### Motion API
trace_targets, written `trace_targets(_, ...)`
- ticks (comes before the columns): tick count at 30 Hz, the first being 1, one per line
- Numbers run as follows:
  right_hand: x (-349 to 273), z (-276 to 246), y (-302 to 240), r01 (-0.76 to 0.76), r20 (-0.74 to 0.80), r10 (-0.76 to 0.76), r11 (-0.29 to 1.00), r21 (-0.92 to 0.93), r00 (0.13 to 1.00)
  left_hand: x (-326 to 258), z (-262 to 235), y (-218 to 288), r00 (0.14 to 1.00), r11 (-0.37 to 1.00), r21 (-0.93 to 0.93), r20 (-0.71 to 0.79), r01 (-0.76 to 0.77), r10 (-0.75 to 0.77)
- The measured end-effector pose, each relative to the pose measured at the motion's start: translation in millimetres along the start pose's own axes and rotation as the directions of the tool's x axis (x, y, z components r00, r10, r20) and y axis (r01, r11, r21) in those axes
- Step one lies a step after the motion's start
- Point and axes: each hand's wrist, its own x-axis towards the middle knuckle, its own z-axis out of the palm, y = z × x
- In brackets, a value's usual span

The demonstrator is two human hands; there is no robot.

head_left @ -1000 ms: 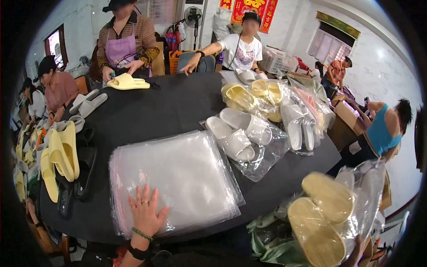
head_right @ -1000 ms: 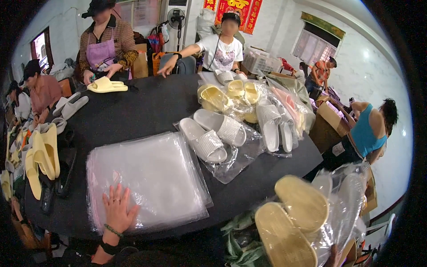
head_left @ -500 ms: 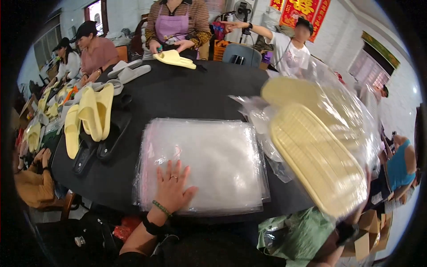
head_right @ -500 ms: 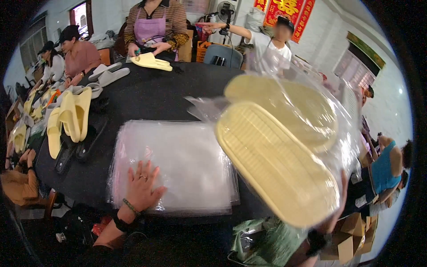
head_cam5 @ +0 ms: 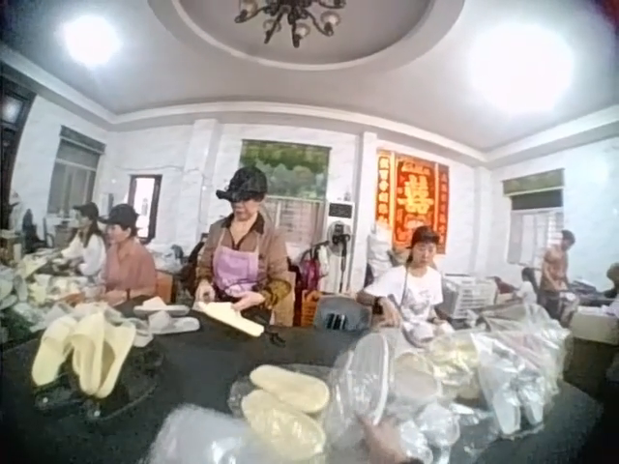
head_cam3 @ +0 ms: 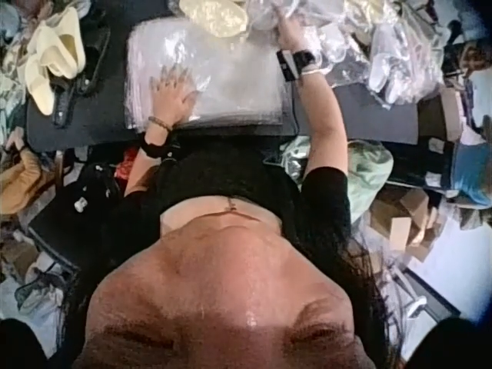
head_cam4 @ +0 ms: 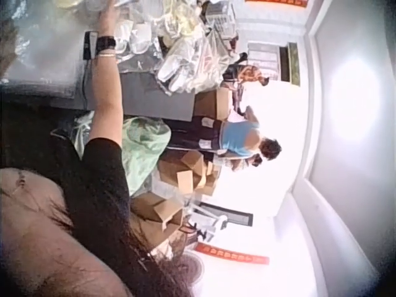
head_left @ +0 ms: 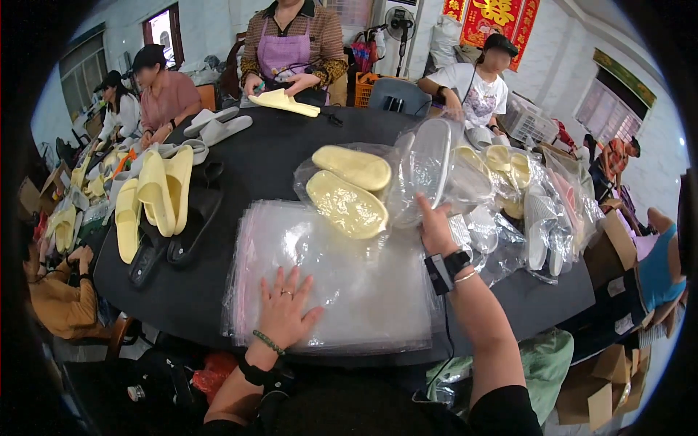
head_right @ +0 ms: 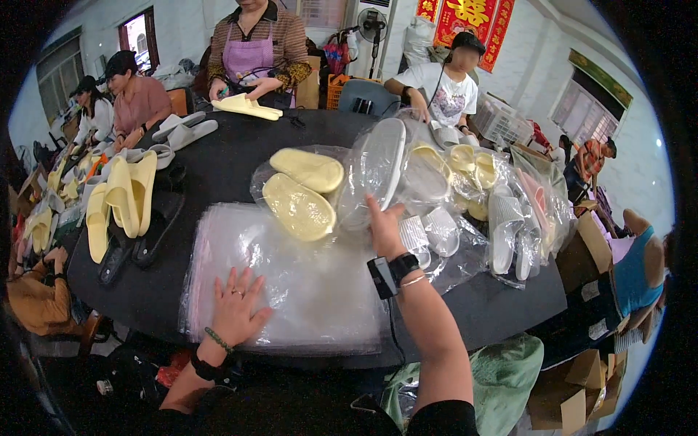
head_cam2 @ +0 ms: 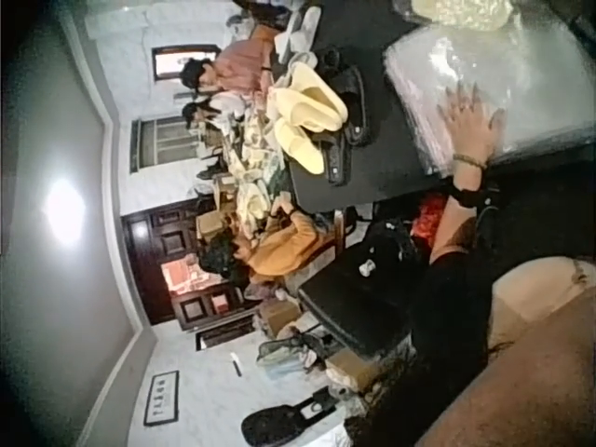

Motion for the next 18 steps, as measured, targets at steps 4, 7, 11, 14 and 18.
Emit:
trace_targets(4,0,-25,-26,-0.189,0.205,0.273,0.916,-0.353,0.940,2,-1,3,1.000,1.000,0.010,-0.018,-0.016,0.016)
trace_targets(7,-16,-44,-36,-0.159,0.374,0.198,0.978,-0.133,0.906,5,-3,3,1.000,1.000,0.008,-0.020,-0.016,0.016)
trace_targets(11,-21,-55,-50,-0.239,0.373,0.254,0.967,-0.087,0.893,6,-5,4,1.000,1.000,-0.005,-0.010,0.004,-0.004)
trace_targets(14,-15,-29,-53,-0.294,0.267,0.265,0.953,0.073,0.926,5,-5,3,1.000,1.000,-0.025,0.005,0.005,-0.005)
trace_targets(18,39,6,-19,-0.199,0.206,0.144,0.940,0.277,0.968,7,-6,7,1.000,1.000,-0.023,-0.010,-0.011,0.011)
